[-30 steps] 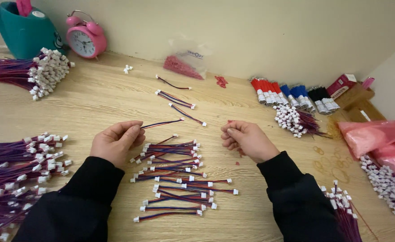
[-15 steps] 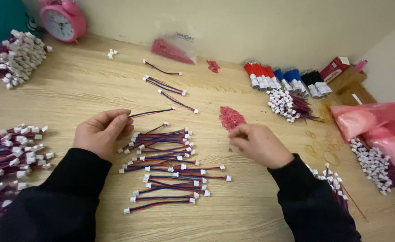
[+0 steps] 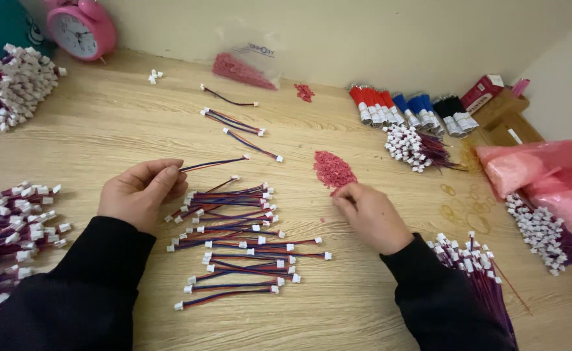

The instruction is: Assembling small wire harnesses by sliding plastic sleeves onto the wires

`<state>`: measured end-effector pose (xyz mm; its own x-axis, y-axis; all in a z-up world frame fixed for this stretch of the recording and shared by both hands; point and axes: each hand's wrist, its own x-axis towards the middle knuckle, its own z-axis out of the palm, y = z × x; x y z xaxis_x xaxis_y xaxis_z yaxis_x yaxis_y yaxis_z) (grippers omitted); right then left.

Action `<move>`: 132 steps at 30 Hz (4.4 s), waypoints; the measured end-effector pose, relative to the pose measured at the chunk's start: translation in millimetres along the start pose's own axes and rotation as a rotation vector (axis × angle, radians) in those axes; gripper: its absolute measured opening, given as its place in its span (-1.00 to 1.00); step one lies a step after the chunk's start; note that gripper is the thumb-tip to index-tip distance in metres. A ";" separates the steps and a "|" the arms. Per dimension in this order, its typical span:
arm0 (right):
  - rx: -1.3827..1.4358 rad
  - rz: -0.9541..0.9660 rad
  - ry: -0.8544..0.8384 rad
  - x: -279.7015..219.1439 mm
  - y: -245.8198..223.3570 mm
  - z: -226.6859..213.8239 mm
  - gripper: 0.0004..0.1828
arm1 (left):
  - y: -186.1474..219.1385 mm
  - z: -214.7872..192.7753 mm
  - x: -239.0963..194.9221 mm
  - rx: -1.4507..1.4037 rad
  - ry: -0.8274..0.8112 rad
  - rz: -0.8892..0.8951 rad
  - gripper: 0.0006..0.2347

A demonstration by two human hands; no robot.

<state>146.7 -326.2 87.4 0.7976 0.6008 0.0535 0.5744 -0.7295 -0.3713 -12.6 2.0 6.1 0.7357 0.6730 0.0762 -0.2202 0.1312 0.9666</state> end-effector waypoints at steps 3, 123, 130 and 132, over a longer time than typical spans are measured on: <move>0.102 0.106 0.000 -3.6 -3.1 -2.7 -0.85 | -3.0 -1.3 2.5 0.014 -0.004 0.003 -0.84; -0.159 -0.129 -0.005 187.4 -135.9 61.2 -0.76 | 4.0 9.7 1.1 0.565 -0.225 0.453 -0.88; -0.248 -0.206 -0.006 193.7 -126.0 71.4 -0.72 | 2.2 11.1 0.2 0.616 -0.119 0.317 -0.87; -0.181 -0.176 0.015 178.5 -136.3 58.1 -0.63 | -0.2 10.7 -0.3 0.606 -0.110 0.286 -0.88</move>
<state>200.1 -100.6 93.8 0.6842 0.7199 0.1165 0.7273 -0.6616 -0.1828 -5.9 -6.0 8.5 0.7699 0.5384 0.3426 -0.0414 -0.4935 0.8687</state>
